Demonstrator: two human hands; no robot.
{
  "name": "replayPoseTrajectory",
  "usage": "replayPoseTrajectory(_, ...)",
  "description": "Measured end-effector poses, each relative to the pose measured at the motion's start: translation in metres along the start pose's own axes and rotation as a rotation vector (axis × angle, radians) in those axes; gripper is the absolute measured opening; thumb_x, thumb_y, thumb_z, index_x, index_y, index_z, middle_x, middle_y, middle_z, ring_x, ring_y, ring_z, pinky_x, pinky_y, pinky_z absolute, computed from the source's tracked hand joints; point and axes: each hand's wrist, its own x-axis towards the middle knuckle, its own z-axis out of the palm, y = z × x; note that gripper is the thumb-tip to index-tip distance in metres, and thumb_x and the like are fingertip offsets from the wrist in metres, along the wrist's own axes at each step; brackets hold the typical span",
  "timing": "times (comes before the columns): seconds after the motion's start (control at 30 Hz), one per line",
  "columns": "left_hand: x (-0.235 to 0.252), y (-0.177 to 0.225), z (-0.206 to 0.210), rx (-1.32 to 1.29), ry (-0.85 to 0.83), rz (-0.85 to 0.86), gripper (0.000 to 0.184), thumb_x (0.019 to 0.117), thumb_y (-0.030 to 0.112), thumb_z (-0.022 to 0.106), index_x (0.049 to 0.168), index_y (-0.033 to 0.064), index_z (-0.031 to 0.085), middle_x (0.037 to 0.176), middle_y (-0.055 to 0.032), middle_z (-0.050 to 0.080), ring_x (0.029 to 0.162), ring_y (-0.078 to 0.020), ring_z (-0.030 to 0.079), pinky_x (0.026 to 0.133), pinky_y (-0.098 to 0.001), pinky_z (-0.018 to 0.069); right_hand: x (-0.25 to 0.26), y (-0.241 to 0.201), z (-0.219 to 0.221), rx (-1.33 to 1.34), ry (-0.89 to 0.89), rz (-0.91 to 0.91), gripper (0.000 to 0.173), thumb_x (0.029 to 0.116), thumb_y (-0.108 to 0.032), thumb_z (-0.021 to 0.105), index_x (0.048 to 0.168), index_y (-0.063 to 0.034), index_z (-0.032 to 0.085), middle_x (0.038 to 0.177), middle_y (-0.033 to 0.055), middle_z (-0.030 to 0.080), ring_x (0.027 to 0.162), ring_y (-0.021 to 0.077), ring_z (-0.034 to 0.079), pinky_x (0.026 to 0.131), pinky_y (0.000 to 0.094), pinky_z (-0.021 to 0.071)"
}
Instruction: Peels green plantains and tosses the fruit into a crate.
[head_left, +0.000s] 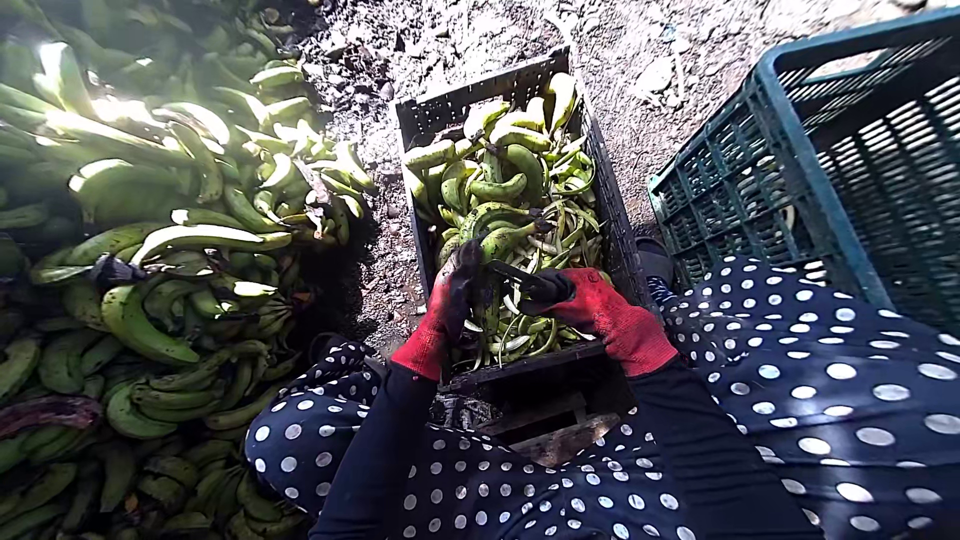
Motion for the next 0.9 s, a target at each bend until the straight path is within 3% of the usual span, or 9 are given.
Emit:
replayPoseTrajectory(0.1, -0.001, 0.003, -0.002, 0.07, 0.062, -0.039, 0.043, 0.1068, 0.051, 0.04, 0.142, 0.0313, 0.053, 0.11, -0.001, 0.067, 0.084, -0.0095, 0.062, 0.07, -0.0327, 0.0536, -0.001, -0.012, 0.007, -0.15, -0.152, 0.025, 0.025, 0.0868, -0.026, 0.082, 0.105, -0.0112, 0.074, 0.088, 0.0036, 0.073, 0.079, 0.0129, 0.067, 0.075, 0.038, 0.0561)
replayPoseTrajectory(0.2, 0.001, 0.001, -0.005, 0.08, 0.085, -0.044, 0.042, 0.1066, 0.05, 0.041, 0.143, 0.0329, 0.052, 0.11, -0.0011, 0.066, 0.082, -0.0101, 0.061, 0.068, -0.033, 0.0525, -0.007, -0.012, 0.01, -0.36, -0.362, 0.048, 0.03, 0.0938, -0.031, 0.074, 0.114, -0.0092, 0.072, 0.103, 0.013, 0.072, 0.098, 0.0269, 0.069, 0.09, 0.0522, 0.0523)
replayPoseTrajectory(0.3, -0.002, 0.005, -0.003, 0.074, 0.071, -0.029, 0.045, 0.1056, 0.051, 0.043, 0.147, 0.0337, 0.05, 0.124, -0.0008, 0.066, 0.098, -0.0122, 0.063, 0.08, -0.0378, 0.0544, -0.009, -0.007, 0.001, -0.261, -0.211, -0.006, 0.029, 0.09, -0.033, 0.078, 0.112, -0.0141, 0.076, 0.1, 0.0065, 0.075, 0.093, 0.02, 0.071, 0.087, 0.0487, 0.0553)
replayPoseTrajectory(0.37, -0.004, 0.006, -0.002, 0.095, 0.073, -0.032, 0.046, 0.1048, 0.053, 0.045, 0.145, 0.0324, 0.052, 0.127, -0.0015, 0.065, 0.104, -0.0139, 0.063, 0.083, -0.0408, 0.0541, -0.003, -0.003, -0.01, -0.284, -0.081, -0.117, 0.03, 0.0883, -0.034, 0.079, 0.11, -0.0143, 0.075, 0.095, 0.0072, 0.075, 0.088, 0.0227, 0.071, 0.082, 0.0522, 0.0557)
replayPoseTrajectory(0.47, -0.003, 0.001, -0.005, 0.05, 0.048, -0.031, 0.045, 0.1039, 0.053, 0.047, 0.143, 0.0317, 0.054, 0.12, -0.0003, 0.067, 0.098, -0.0119, 0.064, 0.08, -0.0374, 0.0546, 0.005, -0.006, -0.017, -0.376, 0.018, -0.154, 0.028, 0.0892, -0.033, 0.078, 0.111, -0.0162, 0.073, 0.093, 0.0092, 0.074, 0.085, 0.0272, 0.071, 0.076, 0.0559, 0.0551)
replayPoseTrajectory(0.57, -0.003, -0.003, -0.009, -0.009, 0.027, 0.0, 0.043, 0.1051, 0.05, 0.045, 0.143, 0.0323, 0.052, 0.118, 0.001, 0.067, 0.094, -0.009, 0.064, 0.077, -0.0326, 0.0548, 0.008, -0.013, -0.012, -0.478, -0.127, -0.046, 0.029, 0.0904, -0.03, 0.078, 0.115, -0.0153, 0.074, 0.104, 0.0116, 0.075, 0.1, 0.0302, 0.071, 0.09, 0.0575, 0.0537)
replayPoseTrajectory(0.67, -0.004, -0.003, -0.01, 0.014, 0.069, 0.004, 0.041, 0.1055, 0.049, 0.046, 0.143, 0.0328, 0.053, 0.118, 0.0001, 0.067, 0.092, -0.0106, 0.064, 0.075, -0.0337, 0.0544, 0.004, -0.007, -0.004, -0.603, -0.33, 0.045, 0.029, 0.0915, -0.035, 0.076, 0.112, -0.0143, 0.074, 0.101, 0.0118, 0.074, 0.099, 0.0305, 0.07, 0.091, 0.0568, 0.0524)
replayPoseTrajectory(0.8, -0.006, 0.002, -0.011, 0.06, 0.187, -0.048, 0.049, 0.1026, 0.058, 0.048, 0.146, 0.035, 0.049, 0.118, -0.0017, 0.066, 0.091, -0.013, 0.063, 0.074, -0.0365, 0.0536, 0.007, 0.01, -0.026, -0.657, -0.337, 0.164, 0.04, 0.0951, -0.042, 0.072, 0.124, -0.0141, 0.069, 0.114, 0.0161, 0.072, 0.111, 0.0359, 0.067, 0.097, 0.061, 0.0486)
replayPoseTrajectory(0.9, -0.005, 0.0, -0.014, 0.025, 0.301, 0.005, 0.043, 0.1046, 0.049, 0.049, 0.142, 0.0272, 0.053, 0.109, 0.0, 0.066, 0.086, -0.0074, 0.061, 0.072, -0.0308, 0.053, 0.015, 0.027, -0.044, -0.655, -0.311, 0.259, 0.047, 0.0957, -0.041, 0.072, 0.13, -0.0093, 0.065, 0.12, 0.0189, 0.069, 0.116, 0.038, 0.065, 0.101, 0.0631, 0.0476)
